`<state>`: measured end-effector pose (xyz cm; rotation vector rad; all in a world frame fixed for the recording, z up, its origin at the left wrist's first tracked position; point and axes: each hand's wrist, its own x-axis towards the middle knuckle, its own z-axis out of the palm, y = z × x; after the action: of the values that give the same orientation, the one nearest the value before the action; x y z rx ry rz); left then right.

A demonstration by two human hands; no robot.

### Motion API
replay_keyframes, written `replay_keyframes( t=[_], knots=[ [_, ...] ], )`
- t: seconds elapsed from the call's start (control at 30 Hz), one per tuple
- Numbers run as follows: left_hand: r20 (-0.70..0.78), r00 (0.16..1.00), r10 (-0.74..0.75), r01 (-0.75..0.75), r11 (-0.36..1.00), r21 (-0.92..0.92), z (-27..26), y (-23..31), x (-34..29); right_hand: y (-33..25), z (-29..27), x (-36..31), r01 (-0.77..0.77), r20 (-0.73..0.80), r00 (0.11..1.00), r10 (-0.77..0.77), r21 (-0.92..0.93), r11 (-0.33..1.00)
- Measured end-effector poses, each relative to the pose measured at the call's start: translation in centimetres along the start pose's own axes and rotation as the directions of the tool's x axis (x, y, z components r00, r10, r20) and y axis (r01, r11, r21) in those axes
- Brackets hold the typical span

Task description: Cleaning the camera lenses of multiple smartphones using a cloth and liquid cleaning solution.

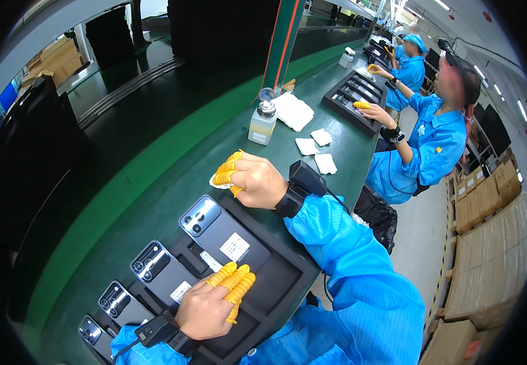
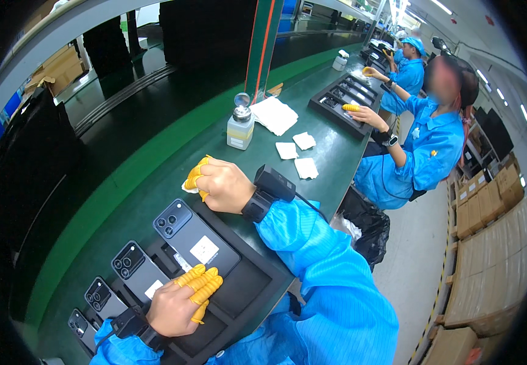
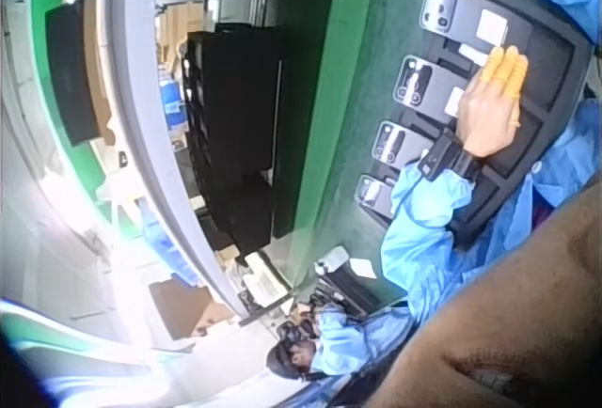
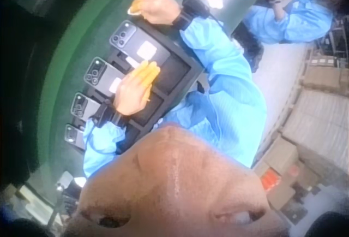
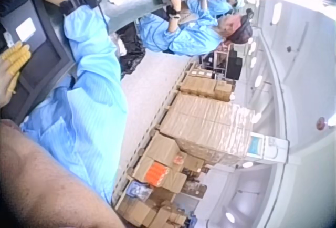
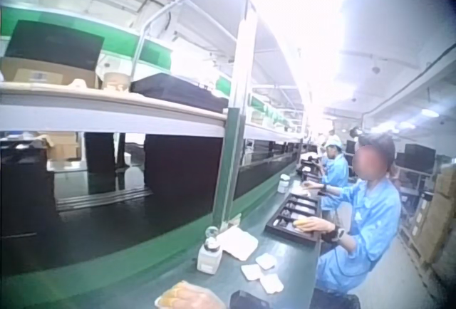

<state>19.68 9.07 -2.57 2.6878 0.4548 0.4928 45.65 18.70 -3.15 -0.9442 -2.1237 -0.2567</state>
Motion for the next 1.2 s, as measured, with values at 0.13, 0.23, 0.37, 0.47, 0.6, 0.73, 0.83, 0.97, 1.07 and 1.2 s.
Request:
replay_keyframes(
  t=[0.13, 0.23, 0.37, 0.47, 0.6, 0.73, 0.83, 0.97, 1.07, 1.2],
  knots=[
    [0.007, 1.0, -0.001, 0.001, 1.0, 0.014, 0.0, -0.1, -0.2, -0.2, -0.3, 0.2, -0.064, 0.082, 0.994, 0.066, -0.022, 0.998],
    [-0.003, 1.0, -0.003, 0.003, 1.0, 0.01, -0.1, 0.0, -0.1, -0.2, -0.3, 0.2, -0.061, 0.08, 0.995, 0.064, -0.041, 0.997],
    [0.006, 1.0, -0.01, 0.01, 1.0, 0.004, 0.0, -0.1, -0.1, -0.3, -0.3, 0.2, -0.087, 0.09, 0.992, 0.089, -0.034, 0.996],
    [0.022, 1.0, -0.01, 0.01, 1.0, 0.017, 0.1, -0.1, -0.2, -0.2, -0.3, 0.2, -0.072, 0.072, 0.995, 0.073, -0.027, 0.997],
    [0.004, 1.0, -0.005, 0.005, 1.0, 0.009, 0.2, -0.1, -0.2, -0.1, 0.1, 0.1, -0.061, 0.04, 0.997, 0.062, -0.024, 0.998],
    [0.031, 1.0, 0.002, -0.004, 0.999, 0.034, 0.2, -0.2, -0.2, -0.2, -0.2, 0.1, -0.069, 0.073, 0.995, 0.072, -0.044, 0.997],
    [-0.005, 1.0, 0.003, -0.003, 1.0, 0.021, 0.1, -0.1, -0.1, -0.3, -0.2, 0.1, -0.074, 0.085, 0.993, 0.078, -0.05, 0.996],
    [0.003, 1.0, 0.0, 0.0, 1.0, 0.018, 0.0, -0.1, -0.2, -0.3, -0.2, 0.3, -0.044, 0.061, 0.997, 0.046, -0.039, 0.998],
    [-0.006, 1.0, 0.006, -0.006, 1.0, 0.03, 0.5, -0.3, -0.3, -0.4, 0.1, 0.1, -0.023, 0.022, 0.999, 0.024, -0.025, 0.999],
    [-0.018, 1.0, 0.003, -0.003, 1.0, 0.029, 0.8, -0.3, -0.6, -0.4, 0.2, -0.1, -0.037, 0.049, 0.998, 0.039, -0.03, 0.999]
  ],
)
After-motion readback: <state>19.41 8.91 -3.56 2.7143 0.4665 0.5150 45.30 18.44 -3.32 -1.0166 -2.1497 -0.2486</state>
